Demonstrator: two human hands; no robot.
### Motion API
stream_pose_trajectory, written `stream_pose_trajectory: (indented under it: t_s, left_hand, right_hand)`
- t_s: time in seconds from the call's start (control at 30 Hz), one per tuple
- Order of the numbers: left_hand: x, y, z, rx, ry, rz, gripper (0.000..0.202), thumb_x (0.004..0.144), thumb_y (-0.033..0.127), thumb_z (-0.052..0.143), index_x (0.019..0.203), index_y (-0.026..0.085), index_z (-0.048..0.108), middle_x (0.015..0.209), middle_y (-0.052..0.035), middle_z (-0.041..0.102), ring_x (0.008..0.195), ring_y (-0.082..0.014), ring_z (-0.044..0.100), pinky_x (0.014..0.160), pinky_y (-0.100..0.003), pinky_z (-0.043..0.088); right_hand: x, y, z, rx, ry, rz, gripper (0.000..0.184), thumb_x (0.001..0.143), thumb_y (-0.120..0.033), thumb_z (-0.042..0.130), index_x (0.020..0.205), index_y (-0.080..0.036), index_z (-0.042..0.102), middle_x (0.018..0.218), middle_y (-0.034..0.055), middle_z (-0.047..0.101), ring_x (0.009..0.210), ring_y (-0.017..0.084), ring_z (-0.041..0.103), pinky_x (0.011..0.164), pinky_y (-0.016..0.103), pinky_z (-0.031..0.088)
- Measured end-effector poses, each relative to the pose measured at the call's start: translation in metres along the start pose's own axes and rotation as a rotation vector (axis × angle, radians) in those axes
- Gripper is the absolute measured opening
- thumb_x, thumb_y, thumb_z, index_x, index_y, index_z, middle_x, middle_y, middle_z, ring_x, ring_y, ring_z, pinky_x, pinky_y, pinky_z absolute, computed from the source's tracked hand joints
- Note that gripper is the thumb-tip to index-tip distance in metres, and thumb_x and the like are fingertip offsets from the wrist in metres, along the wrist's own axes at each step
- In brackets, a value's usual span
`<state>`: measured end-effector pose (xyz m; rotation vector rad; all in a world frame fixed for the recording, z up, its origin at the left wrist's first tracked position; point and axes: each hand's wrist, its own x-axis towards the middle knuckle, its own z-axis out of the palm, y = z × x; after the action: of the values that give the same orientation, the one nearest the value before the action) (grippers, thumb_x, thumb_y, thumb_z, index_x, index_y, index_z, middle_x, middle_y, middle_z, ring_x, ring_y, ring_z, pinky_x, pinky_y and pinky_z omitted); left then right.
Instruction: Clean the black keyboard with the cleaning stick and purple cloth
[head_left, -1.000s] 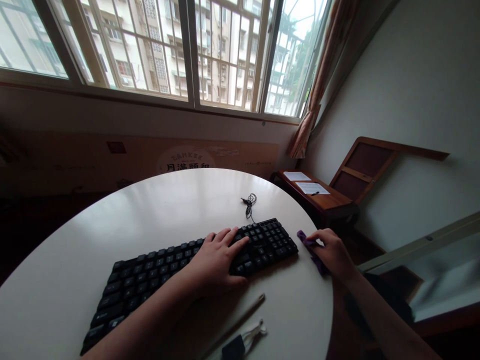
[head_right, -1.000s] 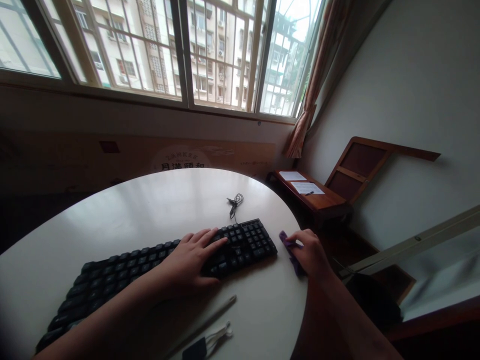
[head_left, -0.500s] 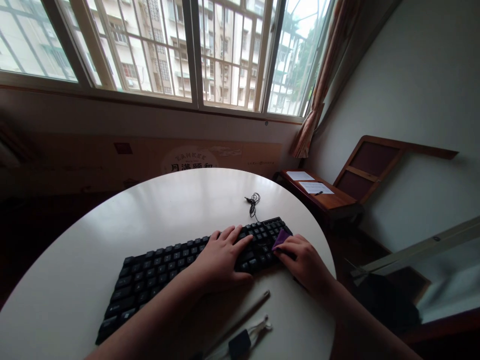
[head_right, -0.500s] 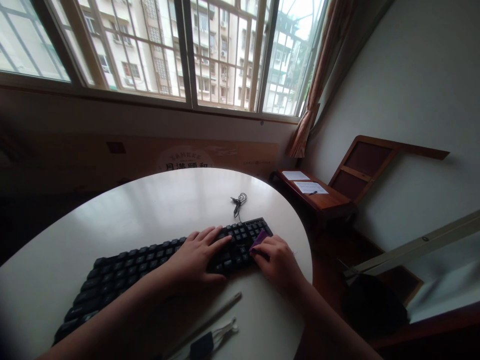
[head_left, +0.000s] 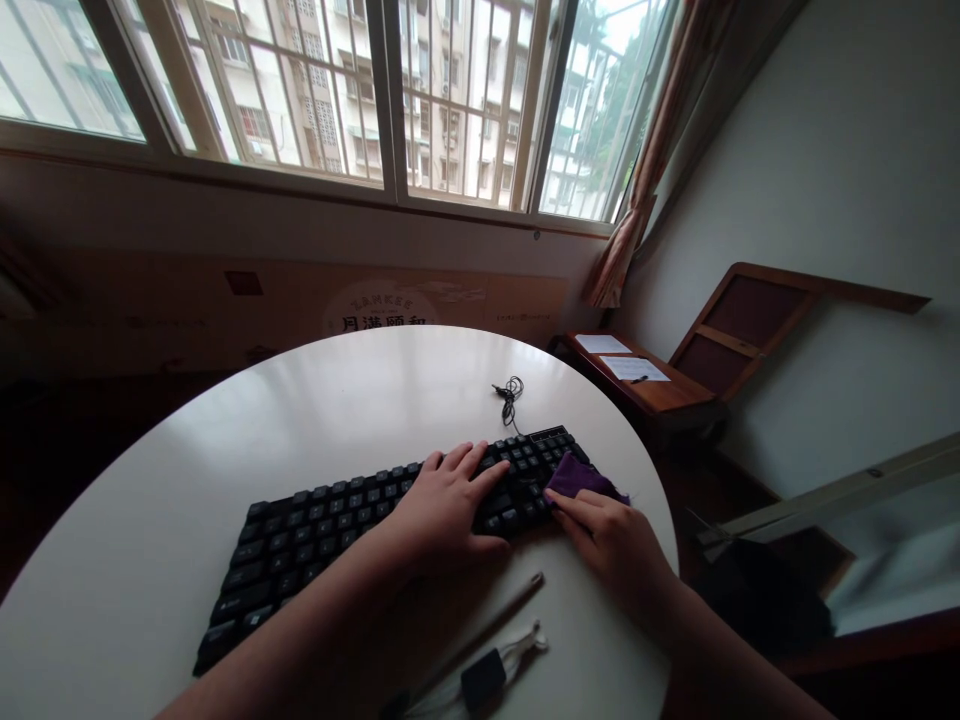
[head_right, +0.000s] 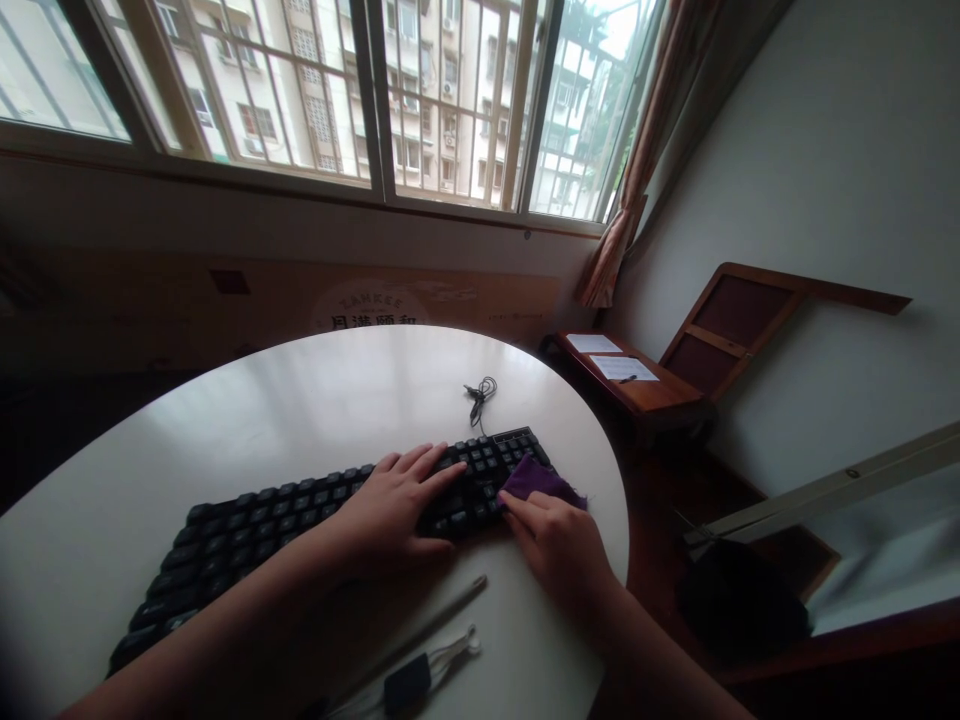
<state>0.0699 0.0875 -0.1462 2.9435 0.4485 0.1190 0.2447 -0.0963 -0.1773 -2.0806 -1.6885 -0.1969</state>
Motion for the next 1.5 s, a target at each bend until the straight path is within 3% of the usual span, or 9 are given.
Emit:
stream_pose_trajectory:
  t_s: [0.2,0.5,0.63,0.93,1.13,1.27,1.37,1.5]
  left_hand:
    - [0.0,-0.001,0.0,-0.001,0.0,0.007,0.095,0.067,0.07,0.064,0.149,0.033,0.031,0.159,-0.0112,0.02,0.143,-0.0376,0.021,0.113,-0.057,0.019]
    - [0.0,-0.001,0.0,0.006,-0.008,0.001,0.094,0.067,0.068,0.065,0.148,0.034,0.032,0.159,-0.0105,0.021,0.143,-0.0371,0.021,0.113,-0.057,0.018]
    - [0.0,-0.001,0.0,-0.012,-0.006,0.001,0.095,0.067,0.068,0.066,0.148,0.033,0.031,0.159,-0.01,0.02,0.143,-0.0381,0.02,0.113,-0.057,0.017]
    - [0.0,0.0,-0.001,-0.026,-0.013,0.001,0.095,0.067,0.068,0.066,0.148,0.033,0.031,0.159,-0.0107,0.02,0.143,-0.0379,0.019,0.113,-0.057,0.017]
    - [-0.001,-0.001,0.0,-0.037,-0.009,0.002,0.096,0.067,0.069,0.066,0.149,0.033,0.031,0.159,-0.0098,0.018,0.143,-0.0385,0.019,0.113,-0.057,0.016]
    - [-0.001,-0.001,0.001,-0.032,-0.003,0.008,0.096,0.067,0.069,0.065,0.149,0.033,0.03,0.159,-0.0109,0.018,0.144,-0.0382,0.019,0.113,-0.058,0.016]
    - [0.0,0.0,-0.001,-0.028,-0.012,0.005,0.096,0.067,0.069,0.066,0.149,0.032,0.031,0.159,-0.0119,0.019,0.144,-0.0379,0.019,0.113,-0.058,0.016]
    - [-0.001,0.0,-0.001,-0.028,-0.015,-0.004,0.096,0.067,0.069,0.066,0.148,0.033,0.031,0.159,-0.0106,0.019,0.143,-0.0385,0.019,0.113,-0.058,0.017]
  right_hand:
    - [-0.004,0.001,-0.005,-0.021,-0.042,0.014,0.033,0.097,-0.03,0.045,0.121,-0.025,0.066,0.086,0.0049,0.07,0.075,0.018,0.066,0.063,0.025,0.047]
    - [0.017,-0.001,-0.008,-0.051,-0.173,0.092,0.032,0.096,-0.029,0.045,0.122,-0.027,0.064,0.109,0.0051,0.072,0.091,0.024,0.069,0.074,0.031,0.049]
    - [0.017,0.001,-0.01,-0.064,-0.195,0.147,0.03,0.094,-0.028,0.047,0.119,-0.025,0.063,0.104,0.0056,0.073,0.088,0.025,0.07,0.07,0.032,0.048]
    - [0.016,0.005,-0.011,-0.097,-0.076,0.104,0.018,0.09,-0.033,0.055,0.092,-0.026,0.072,0.088,0.0026,0.075,0.074,0.022,0.069,0.062,0.029,0.046]
    - [-0.004,0.007,0.001,-0.035,0.054,0.021,0.027,0.093,-0.031,0.051,0.108,-0.024,0.072,0.097,0.0072,0.074,0.084,0.022,0.069,0.071,0.029,0.05]
    - [-0.003,0.012,-0.008,0.09,-0.067,0.015,0.036,0.096,-0.034,0.045,0.124,-0.023,0.065,0.105,0.0073,0.072,0.089,0.021,0.069,0.075,0.03,0.052]
    - [0.004,0.017,-0.017,0.225,-0.161,0.048,0.036,0.095,-0.029,0.042,0.122,-0.023,0.066,0.111,0.0065,0.071,0.096,0.021,0.068,0.082,0.031,0.052]
    - [0.017,0.02,-0.025,0.255,-0.211,0.031,0.035,0.088,-0.023,0.051,0.117,-0.024,0.07,0.109,0.0066,0.072,0.095,0.023,0.069,0.085,0.034,0.052]
